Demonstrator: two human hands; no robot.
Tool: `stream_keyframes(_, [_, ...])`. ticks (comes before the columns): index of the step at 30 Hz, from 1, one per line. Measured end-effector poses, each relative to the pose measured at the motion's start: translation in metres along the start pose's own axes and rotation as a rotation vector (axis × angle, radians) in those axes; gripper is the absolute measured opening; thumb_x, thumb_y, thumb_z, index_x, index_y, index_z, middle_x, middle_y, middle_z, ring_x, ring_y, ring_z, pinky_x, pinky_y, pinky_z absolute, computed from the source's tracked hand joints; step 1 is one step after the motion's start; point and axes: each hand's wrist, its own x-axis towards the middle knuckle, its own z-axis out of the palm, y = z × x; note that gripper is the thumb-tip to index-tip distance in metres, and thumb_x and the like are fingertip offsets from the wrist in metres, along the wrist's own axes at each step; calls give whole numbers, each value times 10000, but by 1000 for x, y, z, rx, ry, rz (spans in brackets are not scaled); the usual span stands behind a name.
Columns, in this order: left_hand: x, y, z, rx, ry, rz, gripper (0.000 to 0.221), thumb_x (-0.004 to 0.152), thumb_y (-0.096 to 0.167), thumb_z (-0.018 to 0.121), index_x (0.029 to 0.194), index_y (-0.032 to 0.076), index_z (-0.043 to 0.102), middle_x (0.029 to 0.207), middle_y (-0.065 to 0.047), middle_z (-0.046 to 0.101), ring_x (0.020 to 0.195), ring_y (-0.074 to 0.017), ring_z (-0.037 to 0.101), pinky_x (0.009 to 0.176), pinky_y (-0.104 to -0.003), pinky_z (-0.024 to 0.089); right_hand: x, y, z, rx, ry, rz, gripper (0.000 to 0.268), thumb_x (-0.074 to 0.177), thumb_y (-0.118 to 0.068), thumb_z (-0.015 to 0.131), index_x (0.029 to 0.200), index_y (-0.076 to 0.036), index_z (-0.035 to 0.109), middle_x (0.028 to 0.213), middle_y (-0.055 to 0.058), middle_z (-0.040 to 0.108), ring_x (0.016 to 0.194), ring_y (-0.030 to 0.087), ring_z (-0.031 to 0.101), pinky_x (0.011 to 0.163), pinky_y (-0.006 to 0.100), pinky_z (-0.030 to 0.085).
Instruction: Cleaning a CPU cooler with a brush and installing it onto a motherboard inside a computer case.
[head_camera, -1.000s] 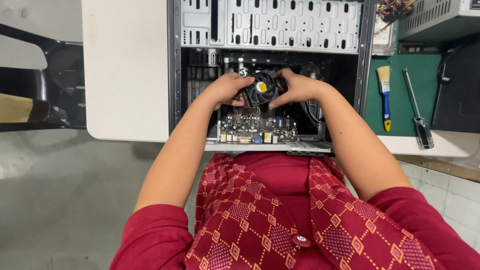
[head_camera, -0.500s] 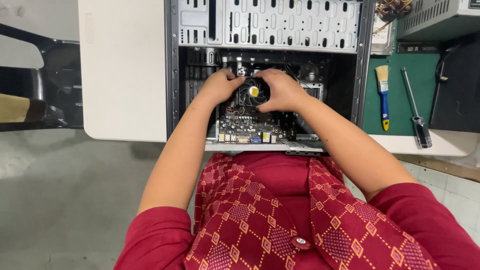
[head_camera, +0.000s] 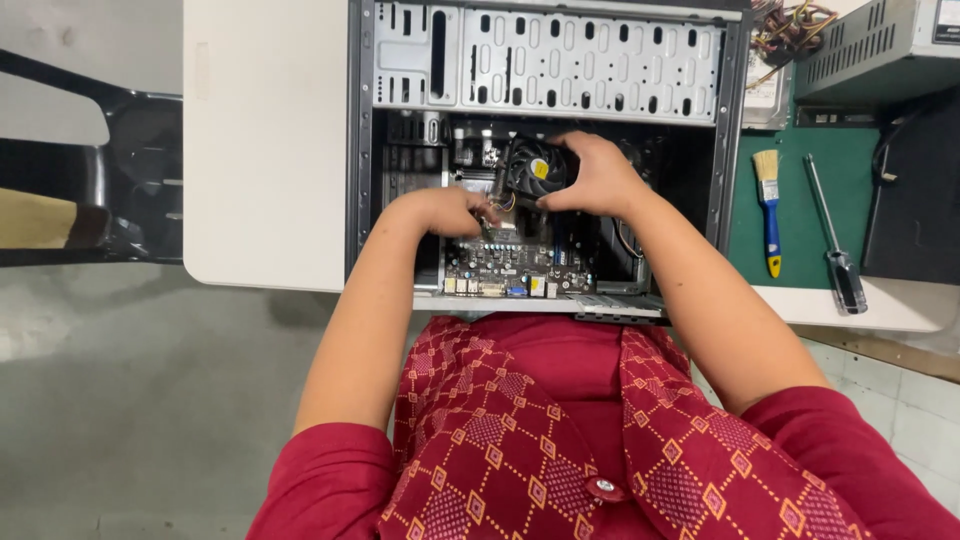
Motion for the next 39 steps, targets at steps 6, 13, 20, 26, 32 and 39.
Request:
stream_keyframes(6, [-1,-7,2,-48,300,-26,322,693,318,772,931,101,787,967,-131,786,1054,-383,711,936,-471,539,1,3,5,-18,-7,49,929,527,-481,954,1317,-105,642,1196,163,690,1225,333,621,1081,430,485])
stream_keyframes(13, [12,-21,-1,-154,884,-51,276,850,366,749,746,144,622,716,-73,692,853,-336,721,737,-432,564,1,-2,18,9,-56,6,909,535,-456,948,1336,-143,655,1229,128,696,1232,306,627,1078,421,480])
stream_keyframes(20, [27,-32,16,-78,653,-123,347,967,458,595,987,123,684,972,-184,739,1064,-398,692,918,-524,549,-1,-4,41,-79,-147,-52,938,570,-486,943,1366,-116,611,1274,140,674,1255,319,621,1094,430,483])
stream_keyframes(26, [36,-26,25,125,391,-201,454,981,411,532,1061,22,751,1077,-241,745,1131,-412,685,976,-533,537,-7,-24,46,-173,-211,-119,893,626,-389,905,1380,-37,580,1272,180,655,1291,370,586,1132,463,455])
stream_keyframes(32, [37,-22,26,184,316,-206,433,937,349,546,1091,-1,750,1101,-241,743,1142,-403,684,984,-518,542,-8,-20,56,-224,-205,-110,936,640,-399,892,1424,-42,527,1298,158,621,1327,361,549,1129,469,458])
stream_keyframes(39, [20,-4,25,161,295,-183,386,913,331,597,1079,17,749,1100,-223,745,1161,-401,676,998,-496,537,-13,-28,49,-149,-238,-60,939,626,-368,877,1427,-55,501,1331,193,587,1270,413,589,1095,518,499])
